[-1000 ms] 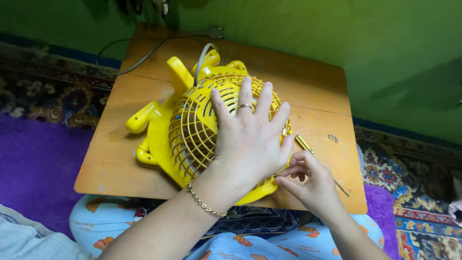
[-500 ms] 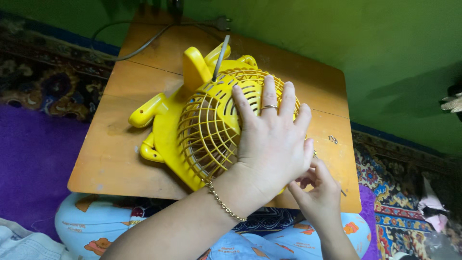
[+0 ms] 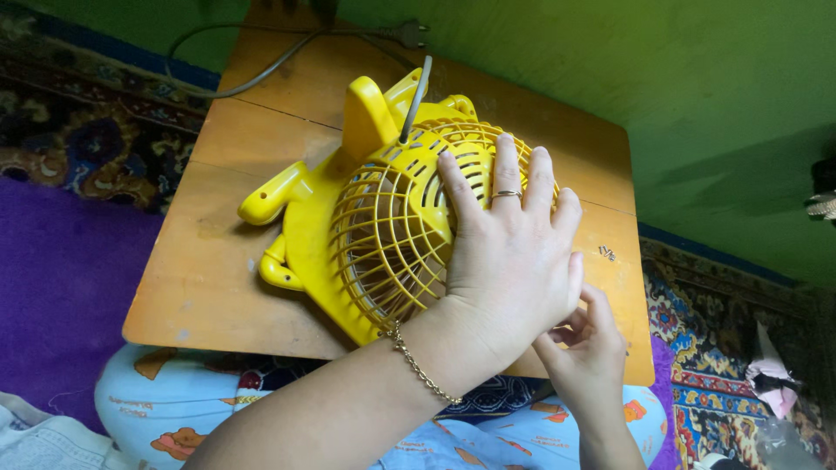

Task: The person reassembles a yellow and blue electric fan by attaching the front grille to the fan body and securing it with screws using a screwdriver. The person then rotates the fan to access different screw holes and continues tightening the screws.

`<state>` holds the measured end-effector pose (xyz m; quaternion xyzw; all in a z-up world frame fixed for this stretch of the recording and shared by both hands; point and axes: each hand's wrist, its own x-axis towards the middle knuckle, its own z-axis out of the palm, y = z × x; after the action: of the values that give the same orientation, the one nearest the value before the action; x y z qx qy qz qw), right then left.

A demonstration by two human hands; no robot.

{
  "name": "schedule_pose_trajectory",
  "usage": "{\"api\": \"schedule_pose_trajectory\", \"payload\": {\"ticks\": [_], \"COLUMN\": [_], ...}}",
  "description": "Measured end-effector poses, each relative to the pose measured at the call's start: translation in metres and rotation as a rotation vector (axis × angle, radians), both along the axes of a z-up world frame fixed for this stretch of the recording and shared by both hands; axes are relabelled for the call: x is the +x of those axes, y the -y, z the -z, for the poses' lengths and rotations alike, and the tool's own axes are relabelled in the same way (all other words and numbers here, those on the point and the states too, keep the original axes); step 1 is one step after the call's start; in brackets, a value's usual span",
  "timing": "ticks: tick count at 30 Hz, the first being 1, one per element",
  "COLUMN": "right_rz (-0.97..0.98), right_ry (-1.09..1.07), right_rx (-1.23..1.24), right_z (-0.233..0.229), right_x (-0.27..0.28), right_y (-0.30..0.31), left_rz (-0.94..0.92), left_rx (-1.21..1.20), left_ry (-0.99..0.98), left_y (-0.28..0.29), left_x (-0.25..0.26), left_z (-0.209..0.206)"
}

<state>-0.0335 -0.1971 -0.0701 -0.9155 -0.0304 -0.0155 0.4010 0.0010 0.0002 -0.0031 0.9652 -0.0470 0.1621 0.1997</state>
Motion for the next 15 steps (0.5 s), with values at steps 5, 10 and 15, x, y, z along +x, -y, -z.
{"api": "schedule_pose_trajectory", "payload": {"ticks": [5,10,15], "right_rz": [-0.013,-0.058,-0.036], "right_ry": [-0.109,-0.118,-0.112], "right_rx": [0.031,0.061,0.057], "right_z": [-0.0059,-0.0066,-0.0073], "right_x": [0.0071,0.0093,0.0082], "right_y": [-0.0001,-0.0023,-0.0067], "left_rz": [-0.003,-0.001,-0.007], "left_rx": [-0.007,-0.007,0.004], "left_ry": [0.000,0.003,0.010], "left_y": [0.0009,0.0001,-0.0005], "left_x": [-0.0002,0.0001,-0.0007], "left_z": [0.0001,0.0000,-0.0011]}}
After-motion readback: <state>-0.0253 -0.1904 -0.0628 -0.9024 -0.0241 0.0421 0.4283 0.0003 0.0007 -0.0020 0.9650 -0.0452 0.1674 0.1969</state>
